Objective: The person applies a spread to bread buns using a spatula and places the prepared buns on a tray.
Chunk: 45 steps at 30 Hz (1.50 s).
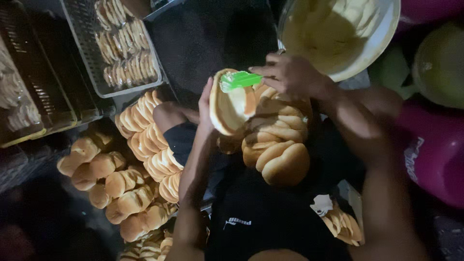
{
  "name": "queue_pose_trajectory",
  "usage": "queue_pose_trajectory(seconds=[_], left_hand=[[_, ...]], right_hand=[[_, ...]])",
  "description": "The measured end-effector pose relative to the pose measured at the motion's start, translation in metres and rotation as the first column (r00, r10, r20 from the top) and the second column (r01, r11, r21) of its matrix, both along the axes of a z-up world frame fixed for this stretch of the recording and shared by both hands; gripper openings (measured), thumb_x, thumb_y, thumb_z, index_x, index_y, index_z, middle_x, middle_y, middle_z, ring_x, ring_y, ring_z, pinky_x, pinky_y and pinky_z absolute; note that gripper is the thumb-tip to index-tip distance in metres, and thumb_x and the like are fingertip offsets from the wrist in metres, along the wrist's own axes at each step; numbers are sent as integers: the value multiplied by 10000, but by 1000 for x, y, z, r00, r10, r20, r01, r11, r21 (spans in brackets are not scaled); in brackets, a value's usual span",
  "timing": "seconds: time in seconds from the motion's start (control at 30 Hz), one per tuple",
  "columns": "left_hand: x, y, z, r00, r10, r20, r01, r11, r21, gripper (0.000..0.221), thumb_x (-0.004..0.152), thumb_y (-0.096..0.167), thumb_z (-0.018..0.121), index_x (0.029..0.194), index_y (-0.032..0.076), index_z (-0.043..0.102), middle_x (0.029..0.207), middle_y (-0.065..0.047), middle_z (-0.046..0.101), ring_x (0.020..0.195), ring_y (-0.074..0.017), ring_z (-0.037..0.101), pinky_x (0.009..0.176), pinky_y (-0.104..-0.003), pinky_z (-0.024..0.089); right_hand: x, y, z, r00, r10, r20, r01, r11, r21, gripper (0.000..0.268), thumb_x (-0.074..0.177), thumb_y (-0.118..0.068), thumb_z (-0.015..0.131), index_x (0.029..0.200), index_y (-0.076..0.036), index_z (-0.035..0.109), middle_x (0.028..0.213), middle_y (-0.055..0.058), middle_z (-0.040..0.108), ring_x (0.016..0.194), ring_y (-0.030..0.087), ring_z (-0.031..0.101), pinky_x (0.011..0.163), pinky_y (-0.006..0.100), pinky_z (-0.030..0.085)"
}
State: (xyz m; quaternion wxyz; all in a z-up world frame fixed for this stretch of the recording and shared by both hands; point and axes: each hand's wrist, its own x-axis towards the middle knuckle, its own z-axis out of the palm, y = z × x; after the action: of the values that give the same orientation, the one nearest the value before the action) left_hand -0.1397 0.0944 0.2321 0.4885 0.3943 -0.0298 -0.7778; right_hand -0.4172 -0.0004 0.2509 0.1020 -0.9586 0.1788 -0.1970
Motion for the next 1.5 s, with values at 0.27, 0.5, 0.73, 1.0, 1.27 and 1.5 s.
queue_pose_trajectory(seconds=[0.27, 0.5, 0.73, 1.0, 1.27, 1.5], left_hand=[[10, -13, -20, 974, 221, 52, -223, 974, 31, 573, 1055, 506, 513, 1395, 48, 563, 1304, -156, 642, 1216, -316, 623, 1094, -489, 507], [30, -4, -16, 970, 157, 184, -138, 984, -113, 473, 1038, 280, 693, 1404, 16, 550, 1309, -141, 666, 1194, -269, 659, 1063, -435, 556], [132, -24, -75, 952, 306, 31, -300, 945, -132, 304, 1034, 102, 661, 1317, 18, 587, 1195, -146, 709, 1085, -307, 691, 861, -406, 575], [130, -99, -189, -85, 161, 983, 484, 869, -101, 392, 979, 114, 704, 1338, 24, 578, 1236, -157, 679, 1152, -328, 657, 1009, -458, 550], [104, -179, -152, -540, -225, 811, 569, 613, 549, 420, 1039, 306, 677, 1325, 19, 567, 1195, -228, 675, 1114, -418, 659, 953, -511, 531], [78, -122, -80, -85, 176, 981, 798, 601, -39, 624, 973, 141, 680, 1535, 12, 440, 1342, -278, 630, 1220, -457, 650, 1037, -469, 544]], right_hand=[[-5, 5, 26, 988, -152, 0, 152, 985, 82, 649, 712, -214, 746, 1358, -164, 704, 963, 97, 610, 809, 264, 625, 665, 382, 555], [-2, 15, 25, 976, -217, -30, 214, 973, -83, 606, 843, -241, 744, 1444, -196, 684, 911, 49, 582, 844, 232, 643, 740, 376, 567], [-56, -10, -10, 870, -488, -71, 479, 870, -121, 325, 1067, -284, 761, 1391, -282, 729, 1017, 49, 665, 838, 215, 679, 639, 338, 541], [-87, -22, -48, 788, -606, -110, 610, 792, 8, 239, 1042, -233, 706, 1278, -200, 724, 1050, 57, 672, 954, 264, 689, 828, 391, 576], [-124, -42, -68, 686, -647, -332, 714, 686, 140, 269, 1064, -342, 737, 1153, -89, 753, 1009, 141, 707, 962, 356, 688, 843, 490, 559], [-170, -75, -151, 352, -534, -769, 893, 438, 104, 357, 864, -239, 771, 1111, 19, 752, 1050, 241, 735, 964, 380, 722, 833, 507, 580]])
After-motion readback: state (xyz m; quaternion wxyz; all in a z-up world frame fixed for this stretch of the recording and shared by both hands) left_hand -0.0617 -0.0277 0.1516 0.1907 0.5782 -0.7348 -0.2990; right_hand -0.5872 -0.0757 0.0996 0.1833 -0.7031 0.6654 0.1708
